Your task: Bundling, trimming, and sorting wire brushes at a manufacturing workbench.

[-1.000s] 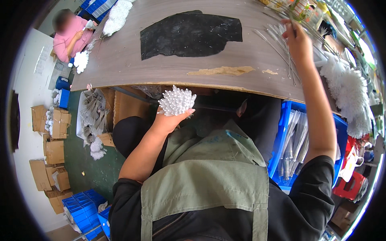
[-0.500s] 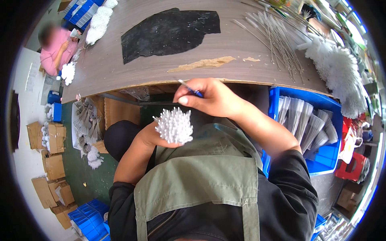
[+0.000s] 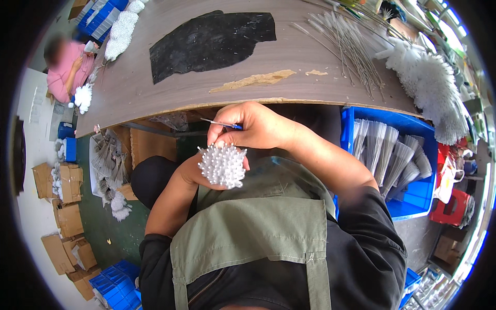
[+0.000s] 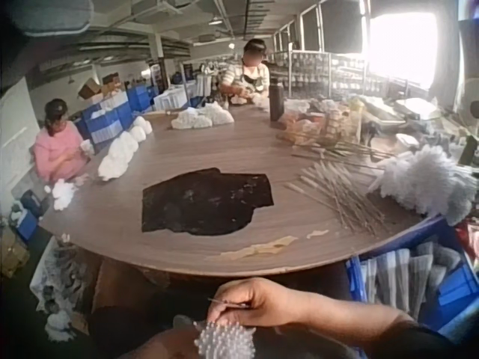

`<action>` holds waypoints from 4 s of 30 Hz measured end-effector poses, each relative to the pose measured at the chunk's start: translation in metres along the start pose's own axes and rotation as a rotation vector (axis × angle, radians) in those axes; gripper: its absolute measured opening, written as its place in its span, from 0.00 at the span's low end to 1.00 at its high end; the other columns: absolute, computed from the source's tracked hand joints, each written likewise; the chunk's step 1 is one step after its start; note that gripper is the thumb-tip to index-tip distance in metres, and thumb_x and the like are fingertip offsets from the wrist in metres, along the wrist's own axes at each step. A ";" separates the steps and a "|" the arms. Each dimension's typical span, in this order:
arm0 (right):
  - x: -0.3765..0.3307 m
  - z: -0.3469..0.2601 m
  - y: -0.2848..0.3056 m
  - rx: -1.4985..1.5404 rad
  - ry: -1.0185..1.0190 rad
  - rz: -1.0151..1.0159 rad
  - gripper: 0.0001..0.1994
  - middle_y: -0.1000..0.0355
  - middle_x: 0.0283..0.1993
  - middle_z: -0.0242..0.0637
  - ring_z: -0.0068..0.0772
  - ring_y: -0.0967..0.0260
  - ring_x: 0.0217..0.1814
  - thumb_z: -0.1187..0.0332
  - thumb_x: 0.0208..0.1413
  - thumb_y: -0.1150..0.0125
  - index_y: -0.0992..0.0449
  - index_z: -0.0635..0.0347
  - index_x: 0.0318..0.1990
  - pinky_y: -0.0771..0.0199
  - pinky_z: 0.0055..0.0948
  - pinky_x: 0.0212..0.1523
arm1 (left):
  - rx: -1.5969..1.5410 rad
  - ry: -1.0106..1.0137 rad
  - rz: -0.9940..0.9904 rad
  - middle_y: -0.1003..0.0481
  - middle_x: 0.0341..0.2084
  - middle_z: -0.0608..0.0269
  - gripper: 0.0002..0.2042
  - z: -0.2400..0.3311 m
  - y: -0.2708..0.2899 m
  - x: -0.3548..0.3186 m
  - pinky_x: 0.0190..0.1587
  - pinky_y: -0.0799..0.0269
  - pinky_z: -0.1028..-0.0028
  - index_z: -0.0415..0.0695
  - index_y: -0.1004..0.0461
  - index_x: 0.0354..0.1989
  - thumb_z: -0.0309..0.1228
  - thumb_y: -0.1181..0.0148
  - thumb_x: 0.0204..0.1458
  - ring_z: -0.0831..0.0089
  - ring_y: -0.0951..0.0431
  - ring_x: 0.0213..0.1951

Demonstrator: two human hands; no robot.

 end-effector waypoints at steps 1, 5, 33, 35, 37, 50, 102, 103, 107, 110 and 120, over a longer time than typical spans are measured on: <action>0.000 0.003 0.002 0.001 0.025 0.003 0.04 0.27 0.33 0.34 0.27 0.31 0.37 0.75 0.51 0.37 0.22 0.63 0.34 0.32 0.27 0.40 | -0.012 0.047 0.031 0.26 0.44 0.62 0.27 0.003 0.000 -0.001 0.49 0.31 0.72 0.41 0.30 0.49 0.25 0.28 0.36 0.74 0.27 0.47; 0.001 0.009 -0.001 0.004 -0.016 0.063 0.03 0.28 0.33 0.30 0.20 0.32 0.36 0.74 0.54 0.39 0.24 0.63 0.34 0.32 0.24 0.41 | -0.068 0.085 0.210 0.24 0.41 0.64 0.29 0.011 -0.006 0.002 0.50 0.32 0.72 0.41 0.29 0.48 0.28 0.25 0.34 0.74 0.26 0.45; 0.015 0.038 0.002 0.404 -0.152 0.474 0.10 0.33 0.26 0.25 0.14 0.40 0.24 0.68 0.53 0.35 0.30 0.59 0.38 0.42 0.16 0.22 | -0.486 0.081 1.059 0.25 0.30 0.58 0.10 0.021 -0.029 -0.017 0.33 0.22 0.70 0.38 0.30 0.40 0.23 0.38 0.50 0.67 0.21 0.30; 0.013 0.040 0.002 0.499 -0.086 0.436 0.08 0.34 0.25 0.24 0.14 0.40 0.24 0.70 0.54 0.36 0.29 0.60 0.38 0.43 0.15 0.21 | -0.480 0.083 1.056 0.25 0.30 0.58 0.10 0.022 -0.030 -0.016 0.33 0.22 0.70 0.38 0.30 0.39 0.23 0.38 0.50 0.68 0.22 0.29; 0.010 0.041 0.004 0.511 -0.053 0.439 0.08 0.34 0.25 0.24 0.14 0.41 0.24 0.71 0.54 0.37 0.29 0.60 0.38 0.43 0.15 0.21 | -0.476 0.074 1.048 0.26 0.28 0.60 0.10 0.022 -0.030 -0.015 0.31 0.23 0.71 0.38 0.30 0.38 0.24 0.37 0.49 0.70 0.23 0.28; 0.002 0.037 0.008 0.551 -0.029 0.384 0.08 0.37 0.24 0.24 0.13 0.42 0.24 0.69 0.53 0.37 0.33 0.53 0.32 0.48 0.15 0.21 | -0.445 0.018 1.011 0.28 0.25 0.64 0.10 0.026 -0.033 -0.007 0.30 0.29 0.75 0.39 0.29 0.35 0.22 0.35 0.46 0.74 0.27 0.25; 0.001 0.018 0.007 0.626 -0.166 0.391 0.09 0.32 0.27 0.27 0.22 0.35 0.32 0.69 0.49 0.32 0.29 0.57 0.32 0.37 0.22 0.34 | -0.434 -0.044 0.936 0.28 0.33 0.61 0.16 0.022 -0.039 -0.007 0.37 0.25 0.70 0.39 0.35 0.44 0.19 0.39 0.47 0.71 0.24 0.31; 0.001 0.019 0.007 0.641 -0.166 0.382 0.08 0.32 0.27 0.27 0.22 0.35 0.32 0.71 0.49 0.34 0.29 0.57 0.32 0.37 0.22 0.35 | -0.420 -0.035 0.953 0.28 0.33 0.61 0.15 0.022 -0.039 -0.007 0.38 0.24 0.70 0.38 0.35 0.44 0.19 0.40 0.47 0.71 0.24 0.31; -0.001 0.031 0.010 0.671 -0.162 0.362 0.07 0.32 0.28 0.27 0.22 0.34 0.33 0.73 0.49 0.35 0.30 0.57 0.33 0.37 0.23 0.37 | -0.423 -0.044 0.968 0.28 0.33 0.60 0.16 0.024 -0.039 -0.006 0.37 0.23 0.69 0.38 0.35 0.44 0.19 0.40 0.47 0.70 0.23 0.31; 0.000 0.034 0.011 0.643 -0.121 0.338 0.07 0.32 0.28 0.26 0.22 0.35 0.33 0.72 0.49 0.36 0.29 0.57 0.33 0.37 0.23 0.37 | -0.433 -0.037 1.010 0.28 0.32 0.60 0.15 0.024 -0.041 -0.007 0.35 0.23 0.69 0.38 0.35 0.43 0.19 0.41 0.48 0.69 0.23 0.30; -0.002 0.034 0.012 0.766 -0.026 0.208 0.09 0.32 0.30 0.26 0.19 0.37 0.33 0.65 0.52 0.35 0.29 0.58 0.34 0.37 0.22 0.37 | -0.455 -0.050 0.983 0.27 0.31 0.62 0.15 0.024 -0.040 -0.007 0.36 0.24 0.74 0.38 0.35 0.43 0.18 0.40 0.47 0.74 0.23 0.30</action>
Point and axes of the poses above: each hand's wrist, its own x-axis towards the middle knuckle, its own y-axis out of the back of the hand, z = x × y, the point moved 1 cm from there along x, towards the middle knuckle
